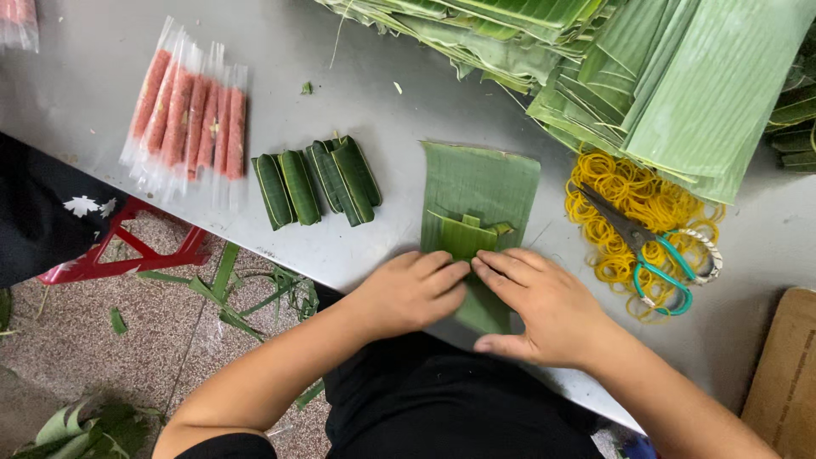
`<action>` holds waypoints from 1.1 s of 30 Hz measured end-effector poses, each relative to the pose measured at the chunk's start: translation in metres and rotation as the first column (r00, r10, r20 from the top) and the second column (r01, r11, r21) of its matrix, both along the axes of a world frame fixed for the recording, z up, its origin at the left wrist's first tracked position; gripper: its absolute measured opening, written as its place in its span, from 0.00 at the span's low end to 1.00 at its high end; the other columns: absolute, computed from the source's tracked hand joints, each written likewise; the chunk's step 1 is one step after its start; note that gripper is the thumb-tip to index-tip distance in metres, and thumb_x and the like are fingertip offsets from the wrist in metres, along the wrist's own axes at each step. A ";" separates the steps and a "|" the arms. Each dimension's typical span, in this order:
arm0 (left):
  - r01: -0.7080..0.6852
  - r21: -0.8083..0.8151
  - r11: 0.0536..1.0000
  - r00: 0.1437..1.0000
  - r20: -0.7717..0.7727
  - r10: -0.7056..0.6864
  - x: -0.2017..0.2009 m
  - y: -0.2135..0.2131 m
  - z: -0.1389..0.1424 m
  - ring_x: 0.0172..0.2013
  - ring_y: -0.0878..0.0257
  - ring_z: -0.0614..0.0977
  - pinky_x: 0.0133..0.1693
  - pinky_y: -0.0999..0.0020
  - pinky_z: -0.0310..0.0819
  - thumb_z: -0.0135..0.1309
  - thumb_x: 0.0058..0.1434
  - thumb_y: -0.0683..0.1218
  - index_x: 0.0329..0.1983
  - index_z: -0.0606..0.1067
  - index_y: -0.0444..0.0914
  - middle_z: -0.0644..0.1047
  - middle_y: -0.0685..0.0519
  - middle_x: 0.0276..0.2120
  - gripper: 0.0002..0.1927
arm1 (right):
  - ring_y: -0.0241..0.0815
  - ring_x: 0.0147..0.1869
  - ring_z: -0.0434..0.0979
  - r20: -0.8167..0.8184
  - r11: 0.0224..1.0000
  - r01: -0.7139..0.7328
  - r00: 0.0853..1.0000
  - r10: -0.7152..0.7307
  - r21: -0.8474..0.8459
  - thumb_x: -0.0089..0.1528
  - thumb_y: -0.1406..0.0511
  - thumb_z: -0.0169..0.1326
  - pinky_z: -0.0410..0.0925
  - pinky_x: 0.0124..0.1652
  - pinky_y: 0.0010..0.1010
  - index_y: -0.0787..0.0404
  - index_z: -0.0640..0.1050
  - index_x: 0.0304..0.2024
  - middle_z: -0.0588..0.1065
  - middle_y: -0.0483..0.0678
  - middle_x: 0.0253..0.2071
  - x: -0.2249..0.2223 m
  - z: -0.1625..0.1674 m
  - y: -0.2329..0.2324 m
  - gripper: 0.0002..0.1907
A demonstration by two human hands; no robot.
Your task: The person folds cut banana leaf pieces around fillings to form small rectangular bundles, creasing the leaf sides and folding the ends over. They secure each finished bundle with a yellow rubber band and place it in a growing row of completed bundles on the stainless steel table.
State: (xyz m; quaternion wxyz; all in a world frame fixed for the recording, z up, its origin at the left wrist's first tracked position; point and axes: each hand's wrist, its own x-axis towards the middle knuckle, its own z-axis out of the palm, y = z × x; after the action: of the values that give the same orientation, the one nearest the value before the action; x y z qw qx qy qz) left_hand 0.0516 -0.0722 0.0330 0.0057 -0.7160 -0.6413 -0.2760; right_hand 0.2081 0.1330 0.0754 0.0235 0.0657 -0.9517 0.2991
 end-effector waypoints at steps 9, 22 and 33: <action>-0.243 -0.271 0.931 0.848 0.407 0.340 -0.014 0.037 -0.006 0.42 0.54 0.80 0.45 0.58 0.77 0.64 0.61 0.48 0.43 0.80 0.43 0.80 0.54 0.40 0.09 | 0.53 0.53 0.74 -0.224 0.955 0.260 0.948 -0.224 0.145 0.57 0.62 0.63 0.68 0.51 0.44 0.64 0.78 0.51 0.75 0.52 0.49 -0.007 -0.014 -0.010 0.22; -0.029 -0.314 0.949 0.823 0.531 0.201 -0.009 0.012 0.020 0.38 0.51 0.81 0.40 0.59 0.76 0.66 0.55 0.50 0.42 0.78 0.39 0.78 0.50 0.39 0.15 | 0.52 0.47 0.76 0.113 0.988 0.153 0.982 -0.148 -0.030 0.55 0.62 0.64 0.72 0.43 0.40 0.62 0.80 0.47 0.76 0.48 0.44 -0.003 -0.009 -0.012 0.19; -0.114 -0.155 0.981 0.946 0.285 0.155 -0.017 0.018 0.018 0.39 0.50 0.80 0.42 0.56 0.75 0.63 0.57 0.46 0.40 0.76 0.38 0.77 0.48 0.37 0.12 | 0.48 0.48 0.77 -0.149 0.968 0.164 0.979 -0.136 0.189 0.56 0.62 0.64 0.72 0.41 0.36 0.59 0.81 0.50 0.76 0.45 0.45 -0.019 -0.002 -0.015 0.20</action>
State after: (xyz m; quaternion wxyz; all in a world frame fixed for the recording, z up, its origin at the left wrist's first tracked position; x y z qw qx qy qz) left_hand 0.0347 -0.0538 0.0509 -0.1205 -0.6196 -0.6998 -0.3345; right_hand 0.1890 0.1180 0.0738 0.1038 0.0155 -0.9754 0.1940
